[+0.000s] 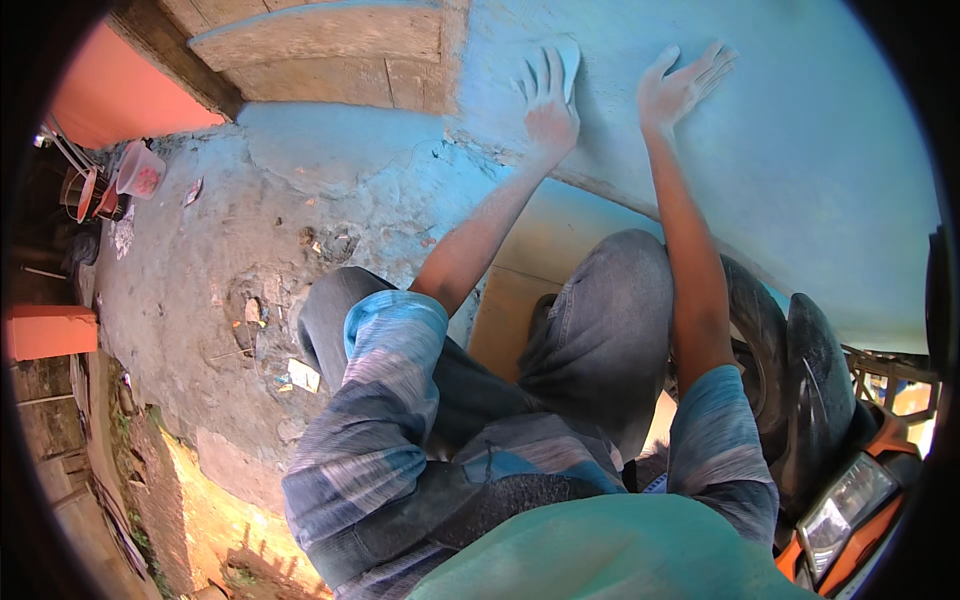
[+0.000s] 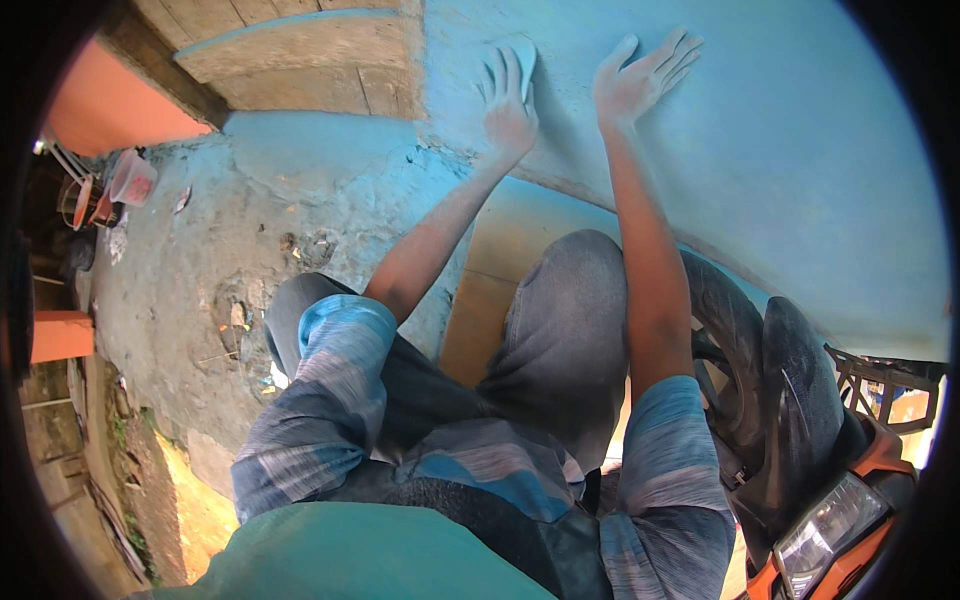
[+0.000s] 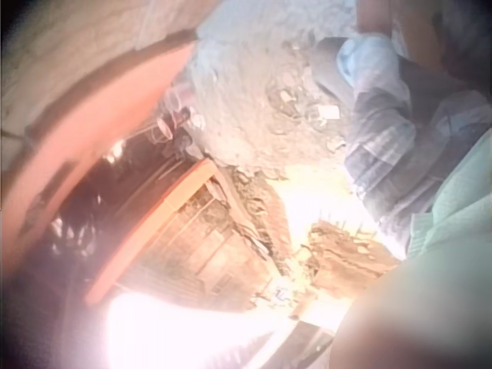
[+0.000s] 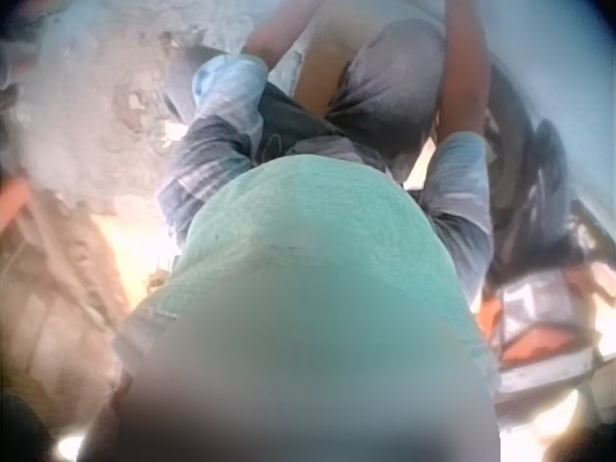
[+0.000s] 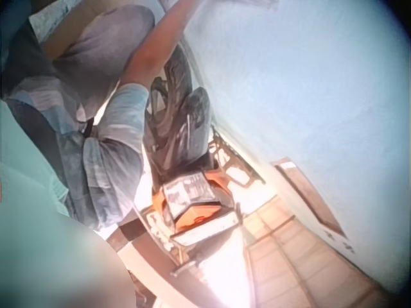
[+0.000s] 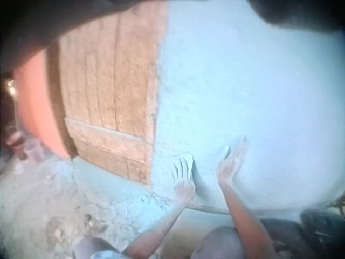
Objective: The person squats and uses a small flat tool to smooth a light blue wall surface. They repeatedly rub the tool against the wall in horizontal and vertical motions to even out the finish.
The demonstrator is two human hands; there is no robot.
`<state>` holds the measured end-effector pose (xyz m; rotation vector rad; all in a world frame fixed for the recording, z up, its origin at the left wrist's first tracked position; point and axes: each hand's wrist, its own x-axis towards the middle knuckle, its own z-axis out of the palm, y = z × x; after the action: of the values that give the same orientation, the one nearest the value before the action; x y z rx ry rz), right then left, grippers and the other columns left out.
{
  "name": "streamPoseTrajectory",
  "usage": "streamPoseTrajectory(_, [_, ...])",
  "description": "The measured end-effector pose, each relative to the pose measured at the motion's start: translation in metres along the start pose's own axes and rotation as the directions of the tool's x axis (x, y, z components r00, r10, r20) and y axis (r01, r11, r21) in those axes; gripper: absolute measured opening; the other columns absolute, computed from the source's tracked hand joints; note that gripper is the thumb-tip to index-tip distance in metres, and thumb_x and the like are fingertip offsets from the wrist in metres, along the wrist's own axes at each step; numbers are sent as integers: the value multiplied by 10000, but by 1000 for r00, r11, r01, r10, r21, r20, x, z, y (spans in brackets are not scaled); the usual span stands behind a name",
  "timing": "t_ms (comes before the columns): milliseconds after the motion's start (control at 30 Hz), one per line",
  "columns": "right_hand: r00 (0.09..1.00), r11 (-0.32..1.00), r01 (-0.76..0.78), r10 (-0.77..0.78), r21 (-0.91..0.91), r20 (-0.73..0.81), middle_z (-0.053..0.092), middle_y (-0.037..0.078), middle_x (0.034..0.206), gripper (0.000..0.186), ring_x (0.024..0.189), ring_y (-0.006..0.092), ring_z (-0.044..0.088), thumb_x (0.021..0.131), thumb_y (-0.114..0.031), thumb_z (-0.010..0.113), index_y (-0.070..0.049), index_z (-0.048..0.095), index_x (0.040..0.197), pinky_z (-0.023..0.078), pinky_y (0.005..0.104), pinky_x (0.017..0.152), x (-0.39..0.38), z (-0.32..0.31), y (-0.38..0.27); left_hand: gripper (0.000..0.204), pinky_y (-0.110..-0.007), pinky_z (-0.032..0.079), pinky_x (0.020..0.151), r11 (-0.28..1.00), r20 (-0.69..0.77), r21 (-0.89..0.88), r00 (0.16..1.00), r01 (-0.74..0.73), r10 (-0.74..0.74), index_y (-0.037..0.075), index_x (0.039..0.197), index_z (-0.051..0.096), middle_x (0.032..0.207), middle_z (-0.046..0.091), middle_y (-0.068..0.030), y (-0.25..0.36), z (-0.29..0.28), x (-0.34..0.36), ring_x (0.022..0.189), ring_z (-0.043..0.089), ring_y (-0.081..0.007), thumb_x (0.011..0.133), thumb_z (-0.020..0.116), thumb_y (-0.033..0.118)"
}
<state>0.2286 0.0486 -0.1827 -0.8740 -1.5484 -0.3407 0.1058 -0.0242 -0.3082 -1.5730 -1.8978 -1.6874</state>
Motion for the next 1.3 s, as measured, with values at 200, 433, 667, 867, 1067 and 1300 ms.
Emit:
streamPoseTrajectory(200, [1000, 1000, 24, -25, 20, 17, 195, 327, 1747, 727, 1602, 547, 198, 1081, -276, 548, 8, 251, 1681, 180, 612, 1301, -1, 0, 0, 896, -692, 158, 1281, 997, -34, -68, 999, 37, -40, -12, 1703, 213, 1737, 255, -276, 3, 8, -6, 1544, 226, -620, 896, 603, 4])
streamPoseTrajectory(433, [1000, 1000, 8, -8, 17, 8, 189, 310, 1755, 727, 1613, 528, 188, 1083, -279, 544, 4, 247, 1684, 177, 603, 1305, -1, -3, 1, 883, -716, 178, 1267, 997, -17, 67, 999, 30, -29, 58, 1720, 217, 1735, 272, -265, -11, -4, 0, 1553, 212, -617, 934, 618, 52])
streamPoseTrajectory(667, [1000, 1000, -3, 2, 14, 29, 193, 309, 1755, 709, 1618, 518, 181, 1094, -275, 526, 1, 249, 1685, 178, 593, 1311, 2, -6, -2, 809, -680, 235, 1270, 938, 125, 161, 950, -306, 288, 97, 1704, 311, 1720, 336, -237, -34, 9, -18, 1537, 289, -595, 954, 610, 42])
streamPoseTrajectory(867, [998, 998, 32, -35, 55, 50, 202, 324, 1746, 701, 1609, 535, 193, 1089, -263, 528, -1, 259, 1681, 181, 603, 1307, 0, -11, 5, 823, -619, 275, 1286, 970, -165, 226, 978, -90, 129, 253, 1697, 375, 1707, 428, -99, -68, -21, 14, 1536, 392, -497, 940, 577, 0])
streamPoseTrajectory(1067, [1000, 1000, 4, -5, 26, 25, 199, 331, 1742, 709, 1607, 537, 194, 1091, -268, 532, -7, 249, 1685, 183, 602, 1308, -1, -4, -4, 775, -571, 322, 1286, 824, 209, 250, 859, -509, 467, 285, 1689, 390, 1691, 464, -39, -76, -10, -5, 1516, 465, -404, 981, 566, 26])
streamPoseTrajectory(1300, [996, 996, 48, -53, 75, 67, 193, 353, 1735, 727, 1607, 549, 179, 1079, -272, 568, -4, 255, 1678, 173, 612, 1306, -3, -12, 4, 757, -610, 254, 1295, 982, -220, 162, 966, -101, 135, 214, 1687, 391, 1708, 414, -144, -110, -36, 17, 1551, 386, -471, 977, 563, 18])
